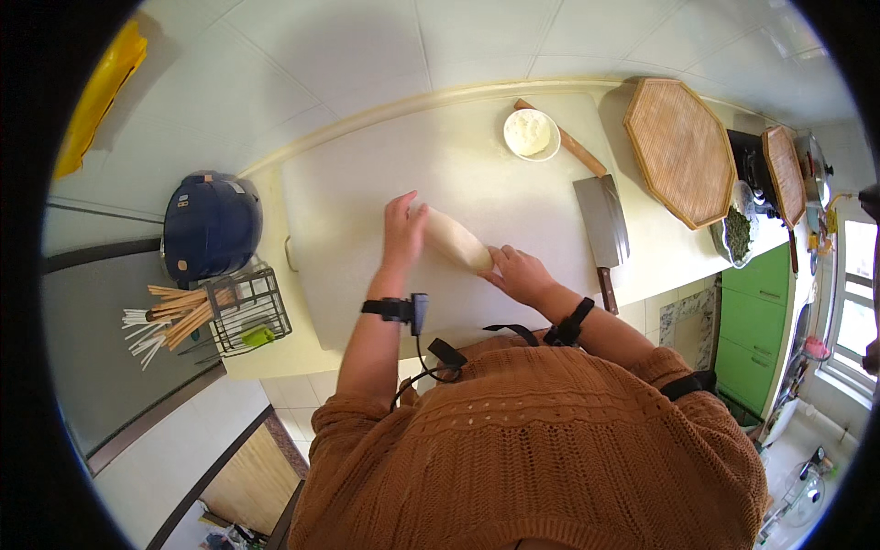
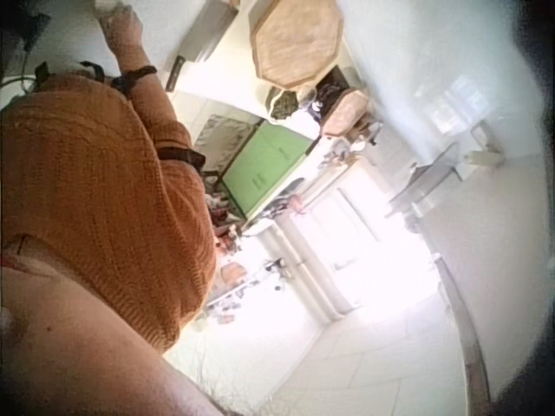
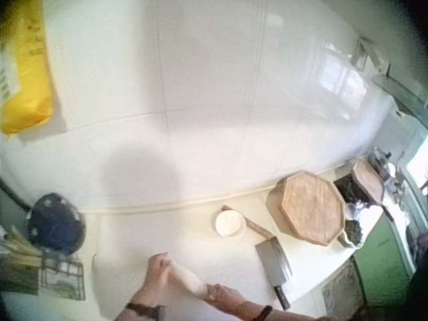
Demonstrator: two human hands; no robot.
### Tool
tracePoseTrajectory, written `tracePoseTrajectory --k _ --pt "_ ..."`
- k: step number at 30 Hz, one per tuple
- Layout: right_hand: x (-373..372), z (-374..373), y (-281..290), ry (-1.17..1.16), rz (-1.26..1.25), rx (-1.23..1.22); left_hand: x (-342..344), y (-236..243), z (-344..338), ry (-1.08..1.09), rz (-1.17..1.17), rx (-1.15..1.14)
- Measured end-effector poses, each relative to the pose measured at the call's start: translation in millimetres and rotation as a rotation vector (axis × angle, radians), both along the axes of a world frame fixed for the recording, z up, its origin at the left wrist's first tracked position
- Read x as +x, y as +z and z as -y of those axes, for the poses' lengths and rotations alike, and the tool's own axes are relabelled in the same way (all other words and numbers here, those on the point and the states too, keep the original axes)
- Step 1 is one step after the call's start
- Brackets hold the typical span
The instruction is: The person kneads dough in a metal bowl, then transfers it to a cutting board to roll it into a log. They use a cleaver to cut the dough into smaller pieces and continue shaping the pieces by hand.
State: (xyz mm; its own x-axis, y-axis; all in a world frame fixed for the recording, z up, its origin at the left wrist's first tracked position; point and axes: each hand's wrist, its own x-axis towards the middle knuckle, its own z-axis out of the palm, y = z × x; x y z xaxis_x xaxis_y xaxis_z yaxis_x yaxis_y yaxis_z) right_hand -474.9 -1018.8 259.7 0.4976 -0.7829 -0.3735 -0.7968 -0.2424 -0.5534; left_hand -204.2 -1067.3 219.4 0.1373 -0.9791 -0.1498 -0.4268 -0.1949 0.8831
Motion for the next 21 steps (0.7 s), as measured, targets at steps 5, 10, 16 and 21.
tracePoseTrajectory --k 5,10,16,21 --pt "-7 -17 -25 -0.093 0.021 -0.091 -58 -17 -21 -0.22 0.65 -0.158" --pt "-78 -33 -25 -0.386 -0.099 -0.184 -87 -11 -11 -0.195 0.89 -0.123" --pt "-154 -78 -20 -0.698 -0.482 -0.343 -90 -15 10 -0.092 0.521 -0.136" --pt "-171 -86 -37 -0.835 -0.359 -0.089 -91 -5 -46 -0.305 0.668 -0.206"
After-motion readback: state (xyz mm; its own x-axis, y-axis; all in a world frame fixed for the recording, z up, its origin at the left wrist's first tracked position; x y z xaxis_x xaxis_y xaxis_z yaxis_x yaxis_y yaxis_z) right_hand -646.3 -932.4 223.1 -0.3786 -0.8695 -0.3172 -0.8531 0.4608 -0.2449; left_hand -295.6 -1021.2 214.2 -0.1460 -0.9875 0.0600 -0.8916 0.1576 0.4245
